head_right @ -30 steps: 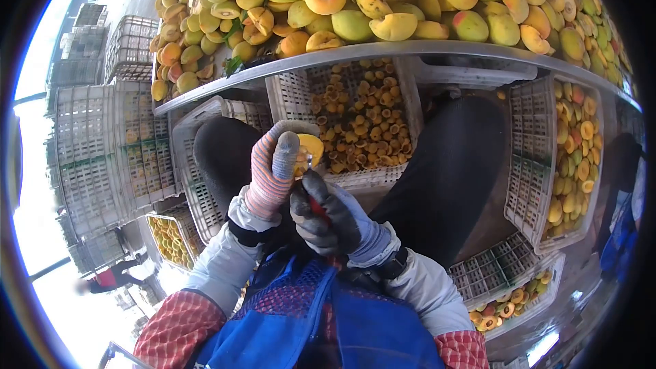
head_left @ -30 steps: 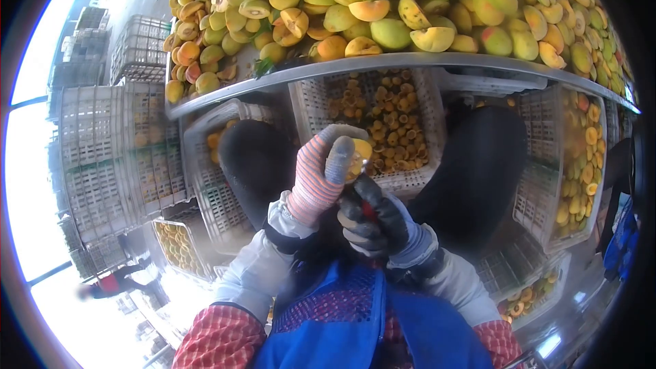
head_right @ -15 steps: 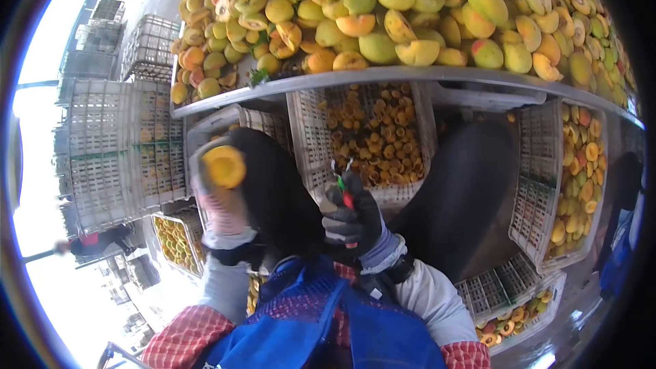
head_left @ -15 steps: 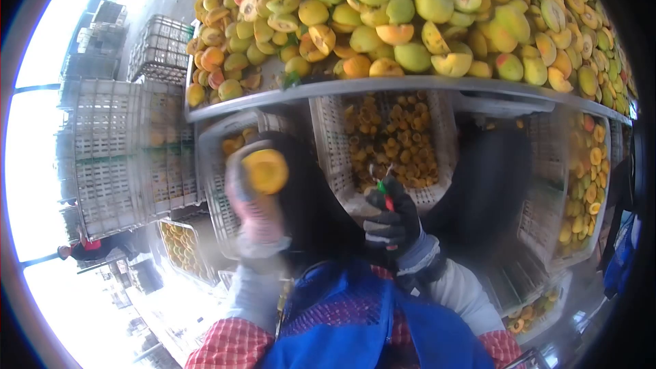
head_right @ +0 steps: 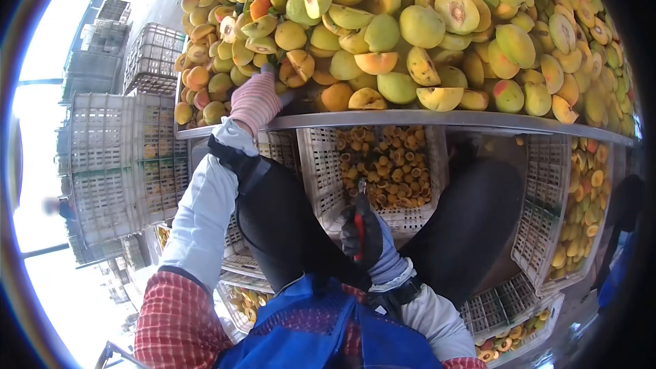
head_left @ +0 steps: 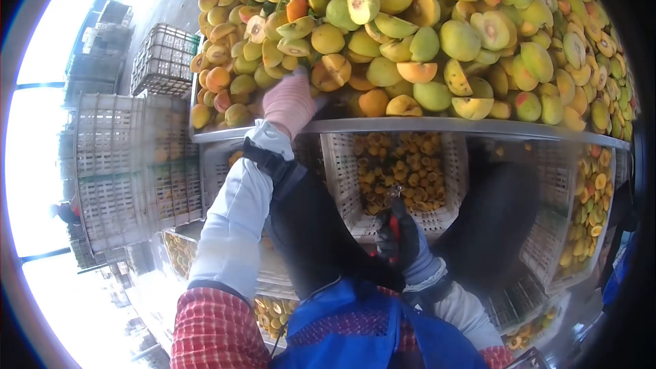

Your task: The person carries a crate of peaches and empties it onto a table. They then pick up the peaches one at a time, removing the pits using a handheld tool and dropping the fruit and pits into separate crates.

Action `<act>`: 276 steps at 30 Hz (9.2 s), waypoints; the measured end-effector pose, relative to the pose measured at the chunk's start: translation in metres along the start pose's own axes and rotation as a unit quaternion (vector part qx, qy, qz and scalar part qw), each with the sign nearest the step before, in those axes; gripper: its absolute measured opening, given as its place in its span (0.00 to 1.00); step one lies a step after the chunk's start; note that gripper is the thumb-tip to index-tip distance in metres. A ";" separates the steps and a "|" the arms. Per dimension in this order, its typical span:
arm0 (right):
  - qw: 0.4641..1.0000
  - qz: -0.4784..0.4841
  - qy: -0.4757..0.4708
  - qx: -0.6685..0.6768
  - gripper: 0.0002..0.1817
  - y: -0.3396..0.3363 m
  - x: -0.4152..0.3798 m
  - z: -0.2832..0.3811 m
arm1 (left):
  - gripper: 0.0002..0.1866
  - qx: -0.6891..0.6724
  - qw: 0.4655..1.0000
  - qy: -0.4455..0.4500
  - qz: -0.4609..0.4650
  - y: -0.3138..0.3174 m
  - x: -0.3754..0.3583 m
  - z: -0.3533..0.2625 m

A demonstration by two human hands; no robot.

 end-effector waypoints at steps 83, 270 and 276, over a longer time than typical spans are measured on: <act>0.984 0.155 0.028 0.082 0.25 0.023 -0.043 -0.005 | 0.22 -0.594 0.758 0.040 -0.267 0.029 -0.225 0.020; 0.996 0.033 -0.038 -0.069 0.24 -0.006 -0.043 0.008 | 0.18 -0.165 0.943 -0.173 -0.230 0.066 -0.195 0.170; 0.992 -0.067 -0.047 -0.098 0.23 0.008 -0.030 0.008 | 0.22 -0.247 0.952 -0.039 -0.176 -0.023 -0.113 0.040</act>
Point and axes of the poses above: each hand's wrist, its own x-axis towards the middle knuckle, its own y-axis out of the palm, z = x × y, the point moved 7 cm from there along x, towards the middle knuckle, and after that the axes turned 8 degrees about x, right-handed, at the moved point
